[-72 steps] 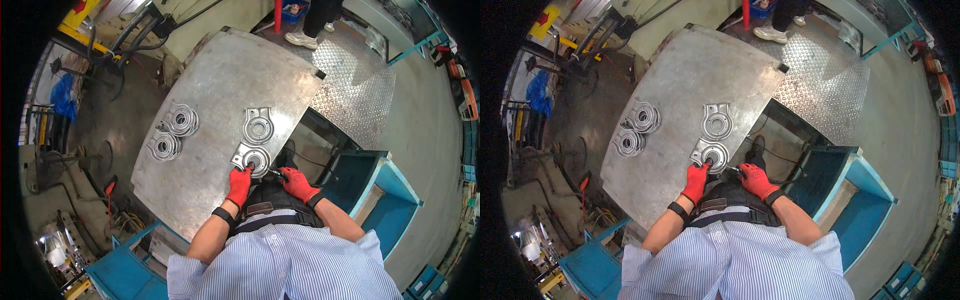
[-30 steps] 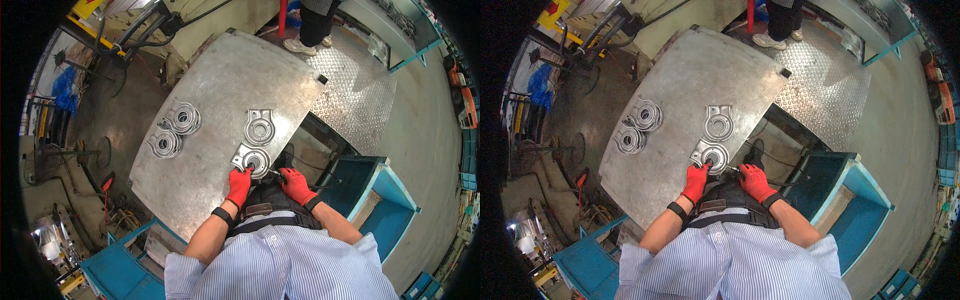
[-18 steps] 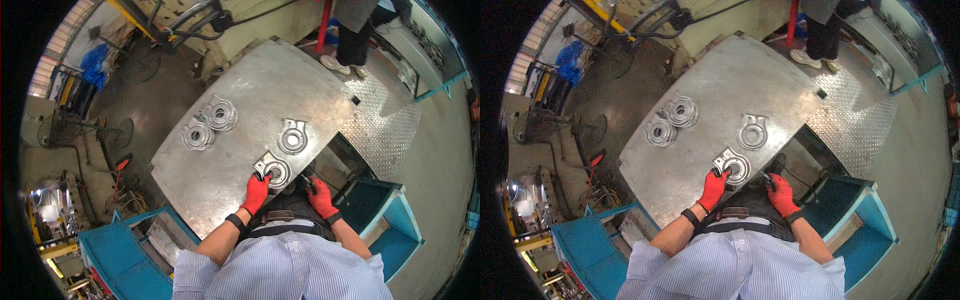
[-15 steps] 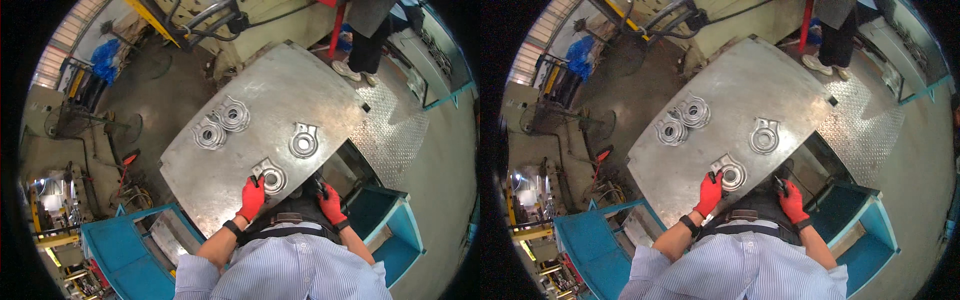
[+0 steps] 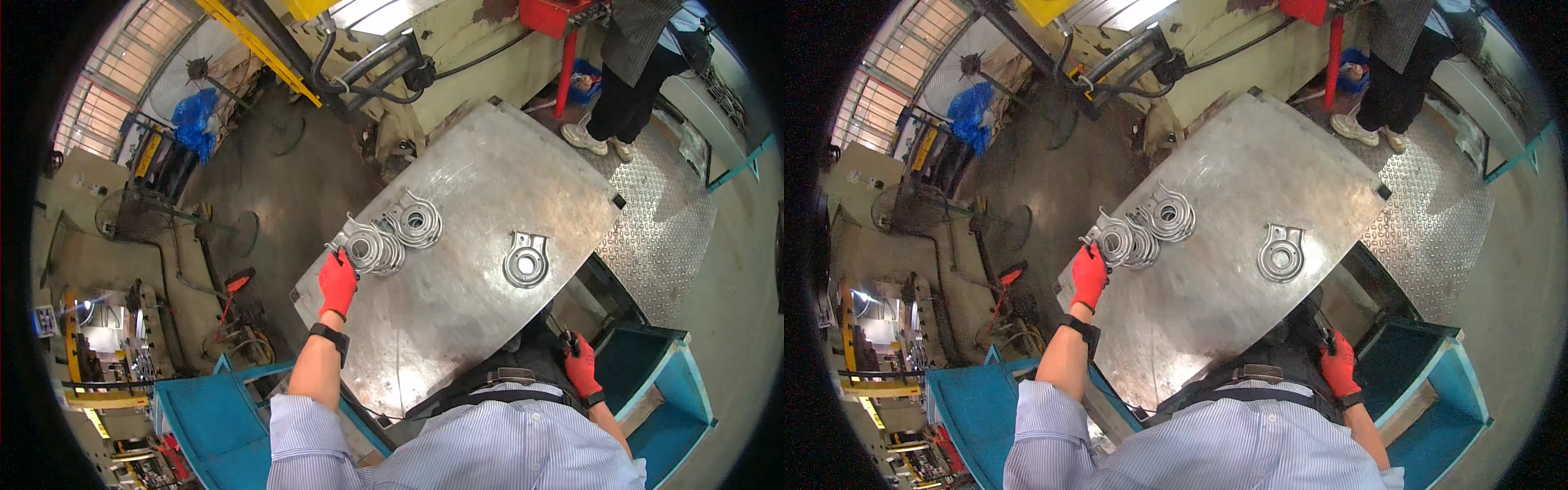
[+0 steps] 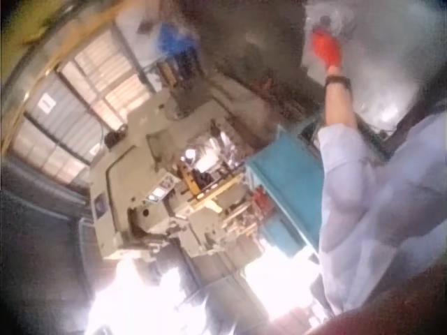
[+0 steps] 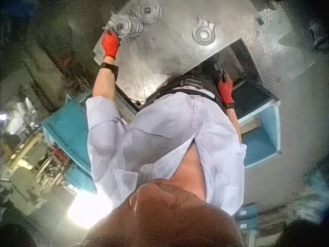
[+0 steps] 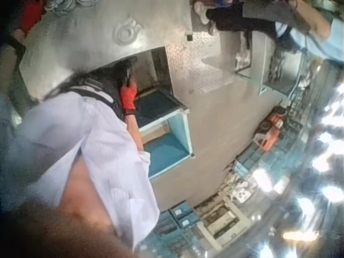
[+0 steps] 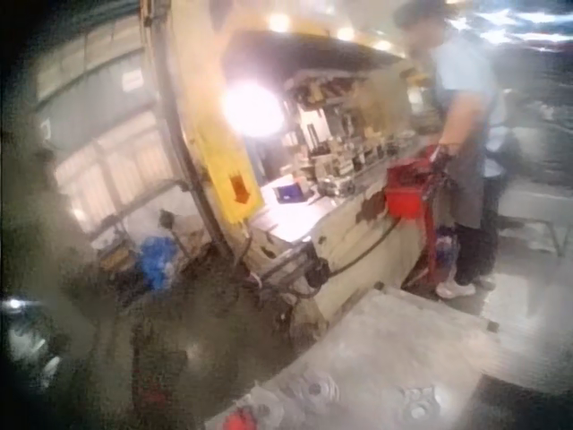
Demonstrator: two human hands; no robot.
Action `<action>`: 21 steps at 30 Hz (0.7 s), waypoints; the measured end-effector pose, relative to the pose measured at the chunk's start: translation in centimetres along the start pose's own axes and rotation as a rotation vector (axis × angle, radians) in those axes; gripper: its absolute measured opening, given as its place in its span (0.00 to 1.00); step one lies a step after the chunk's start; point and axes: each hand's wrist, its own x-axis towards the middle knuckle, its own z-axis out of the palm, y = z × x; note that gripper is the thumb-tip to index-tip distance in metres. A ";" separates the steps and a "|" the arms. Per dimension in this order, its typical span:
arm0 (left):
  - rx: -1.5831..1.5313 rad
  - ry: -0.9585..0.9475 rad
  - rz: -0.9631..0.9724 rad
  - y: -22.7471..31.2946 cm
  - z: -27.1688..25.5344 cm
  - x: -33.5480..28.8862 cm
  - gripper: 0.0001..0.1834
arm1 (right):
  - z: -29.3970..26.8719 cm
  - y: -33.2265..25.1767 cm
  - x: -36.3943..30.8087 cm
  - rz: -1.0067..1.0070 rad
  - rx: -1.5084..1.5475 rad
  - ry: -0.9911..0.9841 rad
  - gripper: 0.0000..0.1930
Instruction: Manually assembling metal bearing housings by inserting center components.
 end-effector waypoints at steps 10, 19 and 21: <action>0.301 -0.191 0.057 0.1 3.1 1.9 0.27 | 0.3 -0.2 -0.4 0.003 -0.009 0.113 0.15; 0.354 -0.248 0.011 0.6 2.0 1.4 0.28 | 0.6 -1.3 0.0 0.015 -0.031 0.047 0.18; 0.366 -0.091 0.075 -0.4 1.4 0.9 0.28 | 0.3 -1.9 0.0 0.011 -0.040 0.039 0.19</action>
